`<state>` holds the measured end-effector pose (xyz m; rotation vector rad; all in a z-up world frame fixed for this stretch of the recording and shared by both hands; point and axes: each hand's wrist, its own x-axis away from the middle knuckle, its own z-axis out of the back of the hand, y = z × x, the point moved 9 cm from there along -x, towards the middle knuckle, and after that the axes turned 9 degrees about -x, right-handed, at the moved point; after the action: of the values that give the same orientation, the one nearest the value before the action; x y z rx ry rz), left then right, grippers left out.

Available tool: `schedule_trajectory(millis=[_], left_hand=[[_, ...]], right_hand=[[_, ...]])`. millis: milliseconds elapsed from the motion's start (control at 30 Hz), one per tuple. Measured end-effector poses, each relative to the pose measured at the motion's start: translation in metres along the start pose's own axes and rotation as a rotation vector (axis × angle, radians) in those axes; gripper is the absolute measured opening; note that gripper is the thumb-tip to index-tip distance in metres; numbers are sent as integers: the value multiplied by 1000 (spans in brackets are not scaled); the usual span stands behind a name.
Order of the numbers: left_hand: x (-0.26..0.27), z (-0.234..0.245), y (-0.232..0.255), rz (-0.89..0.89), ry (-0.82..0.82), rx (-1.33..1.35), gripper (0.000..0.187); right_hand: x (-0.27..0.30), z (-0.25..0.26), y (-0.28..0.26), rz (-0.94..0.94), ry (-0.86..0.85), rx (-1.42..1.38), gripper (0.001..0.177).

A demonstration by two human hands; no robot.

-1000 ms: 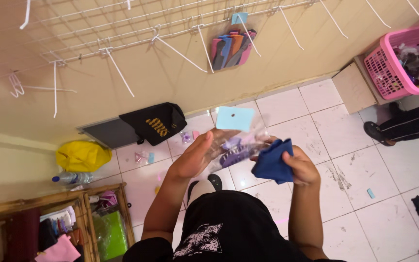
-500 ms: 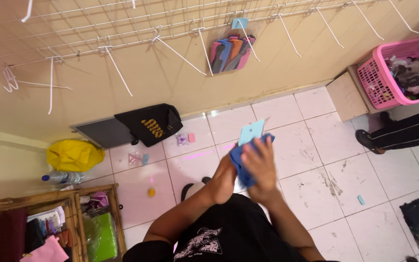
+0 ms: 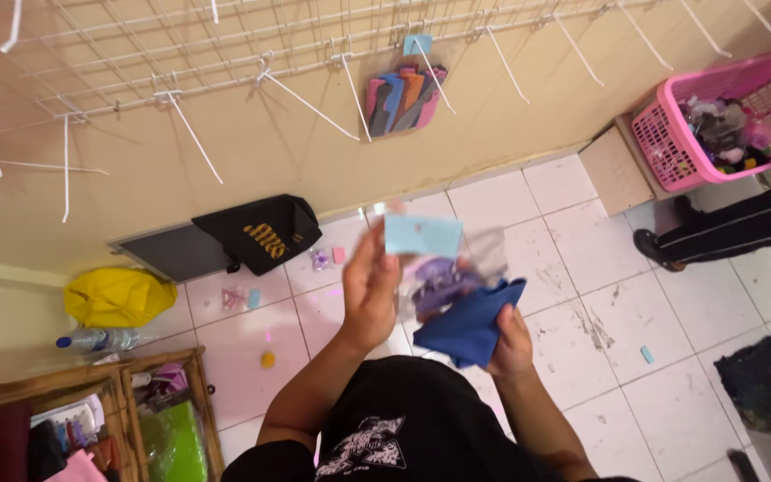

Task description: The person cleans hair accessories by removing them from display racks and tables and wiping packaged clips and scrunchies with a cloth.

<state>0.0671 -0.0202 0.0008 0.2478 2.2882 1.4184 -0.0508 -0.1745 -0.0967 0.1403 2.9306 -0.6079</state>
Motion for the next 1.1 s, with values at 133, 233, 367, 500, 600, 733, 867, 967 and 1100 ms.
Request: schedule_trajectory(millis=[133,233,367,500,600,733,867,967,1100], left_hand=[[-3,11,29,-193,168,-1,75],[-5,-1,42,-221,-2,-11,74],[-11,-23,35,-95,-123,147,65],[-26,9,31,-31,109,159,55],[-33,38,34,60,102,165,39],[-38,63,64,-204,-174,-363,38],[-71,81,90,18,-127,-624,37],[-100,55,186,-427,-184,-624,35],[-140,49,257,-631,24,-854,23]], right_hand=[[-22,-38,-27,179,13,241,58],[-27,-94,-46,671,-129,1625,28],[-34,-113,-16,920,-370,2073,16],[-42,-126,6,849,-654,2200,39],[-48,-153,-34,713,-481,1750,29],[-109,-182,-52,406,-659,1107,35],[-184,-215,-42,288,-818,1239,41],[-233,-240,-38,366,-831,1247,46],[-284,-280,-43,448,-820,1241,47]])
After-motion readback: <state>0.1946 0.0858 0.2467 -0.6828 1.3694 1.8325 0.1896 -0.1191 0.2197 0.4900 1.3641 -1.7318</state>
